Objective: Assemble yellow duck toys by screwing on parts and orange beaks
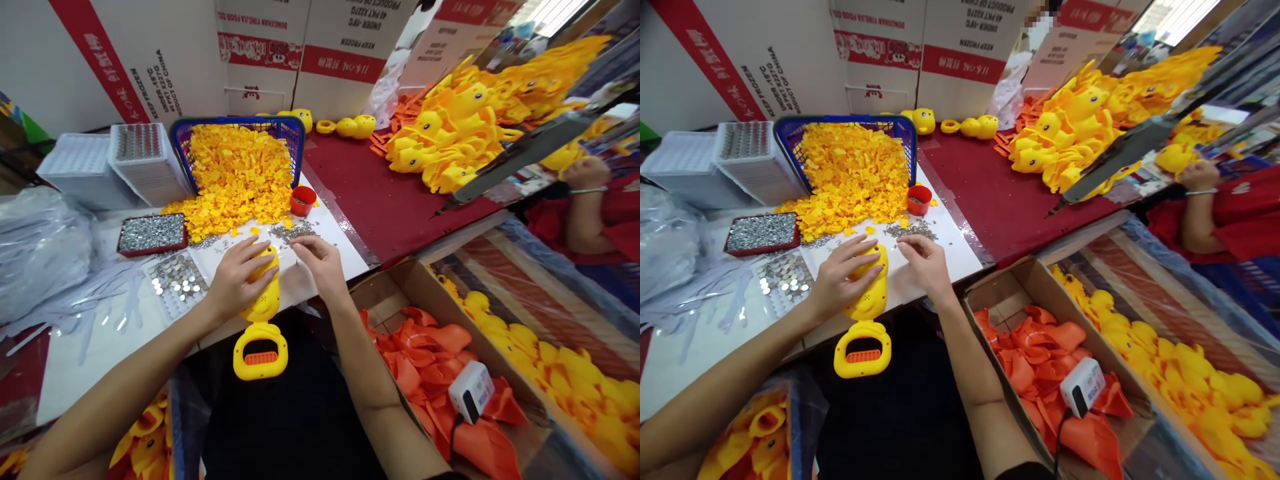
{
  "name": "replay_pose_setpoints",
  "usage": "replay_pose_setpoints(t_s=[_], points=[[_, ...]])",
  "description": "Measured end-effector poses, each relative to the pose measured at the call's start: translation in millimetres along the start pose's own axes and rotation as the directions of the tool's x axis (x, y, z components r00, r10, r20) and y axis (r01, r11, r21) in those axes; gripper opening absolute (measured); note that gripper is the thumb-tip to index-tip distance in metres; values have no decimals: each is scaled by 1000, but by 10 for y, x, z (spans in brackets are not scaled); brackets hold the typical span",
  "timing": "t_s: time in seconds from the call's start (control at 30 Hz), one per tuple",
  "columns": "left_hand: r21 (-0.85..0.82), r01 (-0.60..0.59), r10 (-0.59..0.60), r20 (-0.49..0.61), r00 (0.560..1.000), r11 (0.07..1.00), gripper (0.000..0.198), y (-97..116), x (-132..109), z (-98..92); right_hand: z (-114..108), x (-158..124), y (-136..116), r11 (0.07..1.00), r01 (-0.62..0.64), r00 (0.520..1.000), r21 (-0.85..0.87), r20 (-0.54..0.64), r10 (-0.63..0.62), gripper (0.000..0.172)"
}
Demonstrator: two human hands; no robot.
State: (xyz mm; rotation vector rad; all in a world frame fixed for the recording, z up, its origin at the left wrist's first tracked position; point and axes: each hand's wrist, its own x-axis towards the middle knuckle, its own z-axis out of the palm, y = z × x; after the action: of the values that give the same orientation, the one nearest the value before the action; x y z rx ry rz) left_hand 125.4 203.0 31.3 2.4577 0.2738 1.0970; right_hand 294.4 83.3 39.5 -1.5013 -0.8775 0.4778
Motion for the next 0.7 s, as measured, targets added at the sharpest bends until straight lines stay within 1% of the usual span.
replay_pose_setpoints(t_s=[0.07, 0.13, 0.2, 0.27, 0.3, 0.37, 0.43, 0.5, 0.57, 0.63, 0.67, 0.7], points=[[-2, -11, 11, -30, 999, 1000, 19, 6, -13, 4, 148, -121, -68, 974, -103, 995, 202, 27, 99, 21], [1, -27, 27, -54, 998, 1000, 25, 12, -20, 1, 275, -178, -109, 925, -174, 985, 339, 52, 166, 27], [-5, -29, 28, -58, 998, 1000, 29, 14, -17, -7, 336, -173, -130, 854, -263, 965, 449, 113, 238, 31], [-15, -37, 36, -59, 998, 999, 27, 9, -7, -19, 330, -138, -142, 789, -347, 938, 507, 189, 291, 32], [-17, -47, 46, -63, 997, 999, 24, 3, -3, -25, 311, -122, -147, 772, -378, 925, 510, 225, 304, 31], [-7, -74, 73, -69, 995, 997, 18, -15, 1, -36, 271, -111, -156, 783, -395, 916, 480, 267, 299, 30], [23, -96, 97, -64, 993, 995, 17, -34, -6, -43, 253, -139, -165, 846, -338, 935, 412, 249, 252, 28], [52, -117, 120, -52, 991, 992, 19, -47, -18, -45, 262, -205, -181, 932, -207, 972, 299, 170, 162, 25], [73, -139, 142, -42, 989, 988, 22, -49, -25, -47, 262, -279, -204, 989, -55, 993, 134, 107, 41, 20], [79, -135, 138, -31, 990, 988, 24, -45, -19, -50, 184, -300, -220, 997, 76, 991, -14, 110, -74, 17], [75, -121, 123, -30, 992, 990, 24, -43, -11, -50, 92, -267, -218, 989, 134, 987, -68, 94, -127, 18], [61, -101, 103, -29, 994, 993, 23, -41, 1, -50, -45, -193, -205, 976, 186, 982, -114, 32, -184, 19]])
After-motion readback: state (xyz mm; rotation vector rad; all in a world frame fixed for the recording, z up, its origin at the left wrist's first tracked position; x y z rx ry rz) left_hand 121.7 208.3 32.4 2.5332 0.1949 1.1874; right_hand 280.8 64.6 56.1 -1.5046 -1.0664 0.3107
